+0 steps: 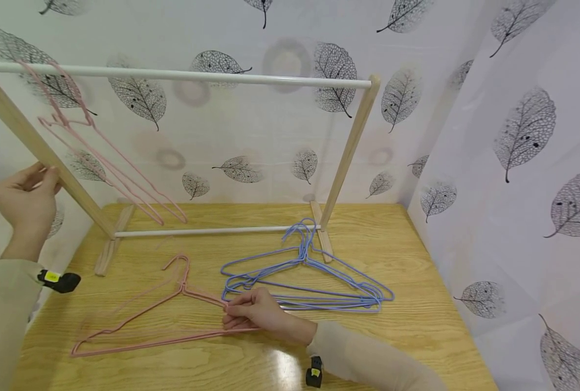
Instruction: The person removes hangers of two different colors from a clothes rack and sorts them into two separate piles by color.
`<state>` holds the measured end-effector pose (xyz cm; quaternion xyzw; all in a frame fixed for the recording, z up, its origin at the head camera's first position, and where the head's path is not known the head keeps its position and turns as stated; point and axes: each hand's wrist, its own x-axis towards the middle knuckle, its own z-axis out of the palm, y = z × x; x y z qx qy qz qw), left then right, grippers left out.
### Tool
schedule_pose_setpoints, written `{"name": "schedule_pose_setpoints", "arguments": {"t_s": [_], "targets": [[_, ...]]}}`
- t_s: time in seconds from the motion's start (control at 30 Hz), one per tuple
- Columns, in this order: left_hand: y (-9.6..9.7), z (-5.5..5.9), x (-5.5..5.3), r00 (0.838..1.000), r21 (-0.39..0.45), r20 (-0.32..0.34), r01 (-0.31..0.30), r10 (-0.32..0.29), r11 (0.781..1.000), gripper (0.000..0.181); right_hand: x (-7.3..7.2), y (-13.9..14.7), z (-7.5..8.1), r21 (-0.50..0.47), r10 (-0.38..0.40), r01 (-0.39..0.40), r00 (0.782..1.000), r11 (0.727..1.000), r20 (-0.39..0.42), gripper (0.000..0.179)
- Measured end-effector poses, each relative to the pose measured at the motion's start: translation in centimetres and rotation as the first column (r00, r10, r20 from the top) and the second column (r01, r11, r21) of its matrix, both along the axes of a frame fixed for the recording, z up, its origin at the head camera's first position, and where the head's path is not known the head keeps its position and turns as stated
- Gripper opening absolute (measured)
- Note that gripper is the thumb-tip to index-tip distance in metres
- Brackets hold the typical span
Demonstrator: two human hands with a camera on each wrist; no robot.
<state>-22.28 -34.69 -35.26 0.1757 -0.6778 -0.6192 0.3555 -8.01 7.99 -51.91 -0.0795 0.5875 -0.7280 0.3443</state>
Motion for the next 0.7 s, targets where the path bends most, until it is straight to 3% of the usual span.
{"name": "schedule_pose_setpoints", "arguments": {"t_s": [0.2,0.7], "targets": [[-0.04,-0.05,0.09,1.0,-0.013,0.003,-0.004,0.004,1.0,0.035,-0.02,0.0,-0.15,-0.006,0.039,-0.039,0.999,0.999,-0.003,0.038],[0.03,0.05,0.02,1.0,0.021,0.009,0.009,-0.01,1.0,0.035,-0.85,0.24,-0.73,0.159,0.043,-0.024,0.992,0.987,-0.12,0.027]]}}
